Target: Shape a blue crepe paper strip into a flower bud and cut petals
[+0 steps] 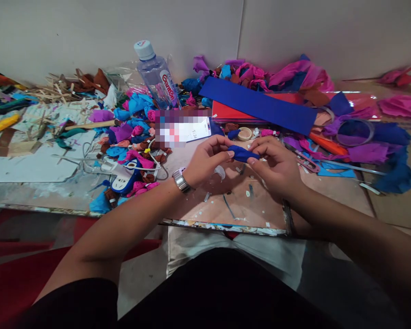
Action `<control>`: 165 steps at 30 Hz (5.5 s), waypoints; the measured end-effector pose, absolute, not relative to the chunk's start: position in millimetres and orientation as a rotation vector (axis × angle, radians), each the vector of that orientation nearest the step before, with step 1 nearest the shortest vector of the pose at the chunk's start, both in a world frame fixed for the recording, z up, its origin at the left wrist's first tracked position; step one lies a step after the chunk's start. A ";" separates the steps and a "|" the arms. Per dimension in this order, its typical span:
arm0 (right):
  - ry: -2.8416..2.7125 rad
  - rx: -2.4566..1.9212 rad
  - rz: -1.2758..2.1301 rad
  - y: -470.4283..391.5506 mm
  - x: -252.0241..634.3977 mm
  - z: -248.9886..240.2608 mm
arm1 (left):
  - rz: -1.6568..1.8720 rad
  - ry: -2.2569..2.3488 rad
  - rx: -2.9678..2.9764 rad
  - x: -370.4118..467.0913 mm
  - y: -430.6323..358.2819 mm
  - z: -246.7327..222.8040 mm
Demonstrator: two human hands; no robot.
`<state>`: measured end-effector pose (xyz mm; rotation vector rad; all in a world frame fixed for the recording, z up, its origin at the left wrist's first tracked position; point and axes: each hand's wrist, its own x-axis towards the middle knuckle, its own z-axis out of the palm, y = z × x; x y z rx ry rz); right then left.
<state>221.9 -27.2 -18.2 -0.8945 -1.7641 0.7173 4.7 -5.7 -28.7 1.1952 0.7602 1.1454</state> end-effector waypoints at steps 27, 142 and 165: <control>-1.679 -0.971 1.074 -28.9 217.6 -29.3 | 1.128 0.768 1.833 6.1 -16.1 -31.1; -2.049 -1.191 1.211 -18.3 225.7 -22.1 | 1.036 0.890 1.722 5.2 -12.6 -24.1; -2.147 -1.138 1.290 -17.4 227.4 -11.7 | 1.005 0.906 1.706 5.4 -14.3 -21.6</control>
